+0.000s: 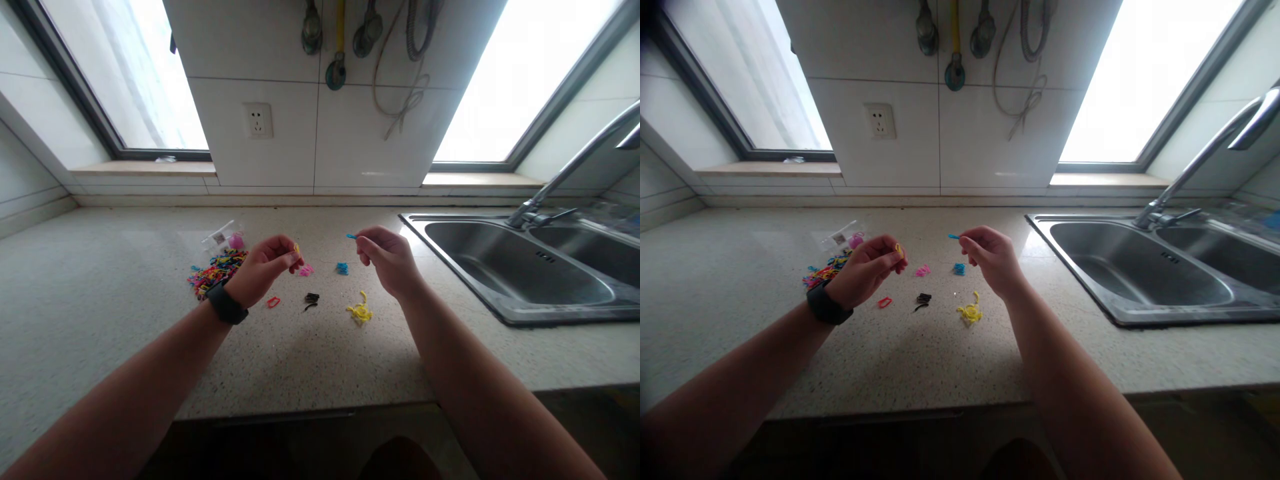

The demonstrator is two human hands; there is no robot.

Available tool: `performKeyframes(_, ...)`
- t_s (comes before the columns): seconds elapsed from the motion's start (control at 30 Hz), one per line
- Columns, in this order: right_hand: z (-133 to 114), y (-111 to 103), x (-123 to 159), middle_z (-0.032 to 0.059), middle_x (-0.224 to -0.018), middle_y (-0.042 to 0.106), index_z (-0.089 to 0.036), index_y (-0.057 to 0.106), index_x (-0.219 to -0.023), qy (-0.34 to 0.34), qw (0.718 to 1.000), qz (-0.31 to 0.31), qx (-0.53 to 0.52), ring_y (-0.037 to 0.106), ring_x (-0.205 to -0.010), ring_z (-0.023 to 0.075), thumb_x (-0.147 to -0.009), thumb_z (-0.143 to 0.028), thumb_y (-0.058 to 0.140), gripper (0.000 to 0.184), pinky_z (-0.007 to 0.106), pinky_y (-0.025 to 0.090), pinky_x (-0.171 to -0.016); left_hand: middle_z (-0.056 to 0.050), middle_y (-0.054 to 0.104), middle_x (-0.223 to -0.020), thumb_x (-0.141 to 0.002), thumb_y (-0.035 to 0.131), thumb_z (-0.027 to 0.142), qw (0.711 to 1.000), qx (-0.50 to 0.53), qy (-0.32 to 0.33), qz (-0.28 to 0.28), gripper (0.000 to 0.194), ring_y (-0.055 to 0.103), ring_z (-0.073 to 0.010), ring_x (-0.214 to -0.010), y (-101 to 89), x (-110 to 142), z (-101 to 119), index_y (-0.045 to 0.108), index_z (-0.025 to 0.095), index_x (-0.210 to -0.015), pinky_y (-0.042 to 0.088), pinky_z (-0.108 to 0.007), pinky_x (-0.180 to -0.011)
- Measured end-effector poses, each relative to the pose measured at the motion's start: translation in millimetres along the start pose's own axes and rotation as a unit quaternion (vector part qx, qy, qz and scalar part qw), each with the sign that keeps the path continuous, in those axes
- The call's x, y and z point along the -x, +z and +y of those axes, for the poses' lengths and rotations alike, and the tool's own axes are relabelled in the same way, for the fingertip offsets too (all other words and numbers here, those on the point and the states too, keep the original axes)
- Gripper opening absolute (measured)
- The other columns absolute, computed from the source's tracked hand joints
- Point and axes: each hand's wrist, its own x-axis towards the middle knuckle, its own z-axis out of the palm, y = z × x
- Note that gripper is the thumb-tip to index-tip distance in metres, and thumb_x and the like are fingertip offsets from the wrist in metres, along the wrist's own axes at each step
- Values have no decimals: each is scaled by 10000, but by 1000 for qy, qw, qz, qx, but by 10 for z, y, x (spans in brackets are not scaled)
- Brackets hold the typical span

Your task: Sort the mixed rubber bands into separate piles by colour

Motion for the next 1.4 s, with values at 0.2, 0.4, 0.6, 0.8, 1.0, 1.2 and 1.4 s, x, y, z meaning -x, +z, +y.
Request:
performKeyframes(0.2,39,8,-23,-30,-623,601,-214,677,-847,12,999,-4,40,480,-504,92,-827,-364,711,155,272,388,-481,-1,665,-786,-853,695,196,1000,-4,-7,1,88,595,-98,-714,-5,3,-6,613,166,-844,474,-229,-683)
performKeyframes(0.4,310,-214,-107,18,-704,665,-193,719,-867,-3,945,-75,318,505,-568,120,-857,-359,663,175,294,397,-558,-3,675,-789,-844,699,194,1000,0,-5,0,84,603,-100,-716,-4,9,14,619,167,-844,477,-231,-685)
performKeyframes(0.6,558,-335,-147,39,-721,693,-195,764,-889,55,888,-153,430,563,-622,149,-864,-335,649,183,292,397,-593,-4,674,-783,-839,710,214,1000,-11,-11,-18,115,610,-103,-711,-2,-4,-21,608,162,-841,479,-242,-686)
performKeyframes(0.8,561,-345,-160,52,-740,706,-186,751,-911,62,899,-128,414,574,-626,156,-910,-396,577,273,294,411,-598,-25,703,-813,-863,705,247,999,-5,-11,-35,129,629,-114,-732,30,-6,-24,607,163,-860,489,-250,-690)
performKeyframes(1.0,578,-342,-174,44,-724,698,-185,734,-900,61,907,-118,400,553,-609,153,-912,-421,568,289,294,401,-586,-24,698,-799,-838,761,317,998,36,12,-42,204,603,-111,-696,165,52,104,614,176,-842,481,-243,-653)
performKeyframes(1.2,573,-344,-206,40,-689,683,-170,737,-895,62,917,-100,382,542,-594,149,-908,-408,566,293,293,397,-585,-40,713,-826,-849,754,304,997,21,25,-63,192,626,-121,-718,311,128,161,615,172,-852,499,-243,-649)
performKeyframes(1.4,605,-318,-243,36,-674,678,-157,741,-899,63,930,-73,355,538,-589,140,-895,-390,568,291,280,392,-590,-54,706,-842,-894,665,274,984,-137,-30,-106,134,590,-110,-679,544,94,80,641,142,-897,459,-236,-613)
